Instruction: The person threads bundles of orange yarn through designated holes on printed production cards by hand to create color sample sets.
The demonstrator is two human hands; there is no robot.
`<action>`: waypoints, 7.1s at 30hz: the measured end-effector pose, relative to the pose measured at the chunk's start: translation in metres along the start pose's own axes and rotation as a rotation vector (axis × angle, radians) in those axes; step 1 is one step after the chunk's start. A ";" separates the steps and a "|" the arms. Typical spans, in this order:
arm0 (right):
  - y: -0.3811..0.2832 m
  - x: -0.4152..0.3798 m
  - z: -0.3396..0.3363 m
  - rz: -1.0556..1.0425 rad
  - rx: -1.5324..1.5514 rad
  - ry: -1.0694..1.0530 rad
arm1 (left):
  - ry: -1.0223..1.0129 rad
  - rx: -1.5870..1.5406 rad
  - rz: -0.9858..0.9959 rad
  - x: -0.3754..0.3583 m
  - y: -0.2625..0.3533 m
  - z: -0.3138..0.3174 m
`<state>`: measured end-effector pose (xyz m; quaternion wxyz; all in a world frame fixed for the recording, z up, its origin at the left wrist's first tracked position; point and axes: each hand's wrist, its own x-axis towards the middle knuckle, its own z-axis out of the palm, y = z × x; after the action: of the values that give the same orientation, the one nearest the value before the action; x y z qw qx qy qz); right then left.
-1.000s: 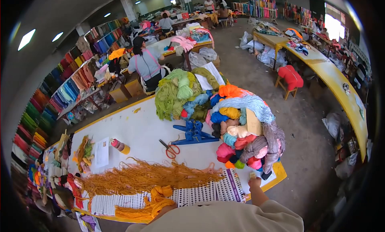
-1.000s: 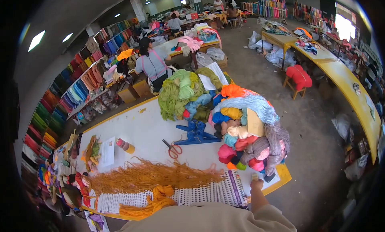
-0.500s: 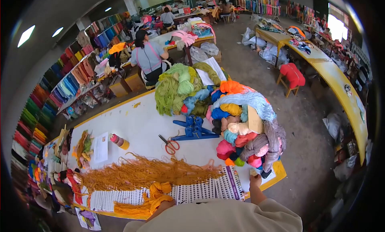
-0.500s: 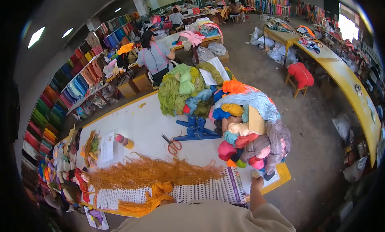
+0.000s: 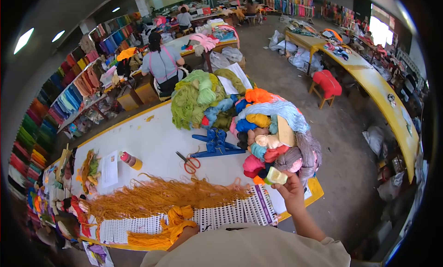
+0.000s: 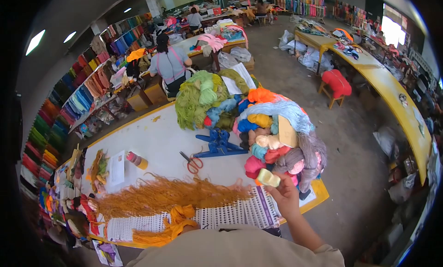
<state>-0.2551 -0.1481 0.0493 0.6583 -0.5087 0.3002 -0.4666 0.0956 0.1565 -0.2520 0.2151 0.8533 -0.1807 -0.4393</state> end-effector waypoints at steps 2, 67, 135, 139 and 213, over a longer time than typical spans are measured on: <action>-0.070 -0.012 0.033 -0.208 -0.034 -0.142 | -0.016 0.021 -0.001 0.002 0.000 0.001; -0.235 -0.054 0.107 -0.565 0.117 -0.831 | -0.037 -0.092 -0.033 0.008 -0.002 0.010; 0.308 -0.043 -0.321 0.311 -1.322 0.124 | 1.573 -1.343 0.665 -0.529 0.031 -0.115; 0.301 -0.008 -0.241 0.155 -1.382 -0.238 | 1.494 -1.538 0.686 -0.542 -0.002 -0.095; 0.194 -0.411 0.953 0.581 -0.096 -0.746 | 0.021 -1.256 0.763 -0.278 -0.370 -0.678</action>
<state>0.4760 0.6105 0.1208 0.8002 -0.5664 0.1942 -0.0341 0.5485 0.7481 0.0939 0.8031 0.4511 -0.1773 -0.3465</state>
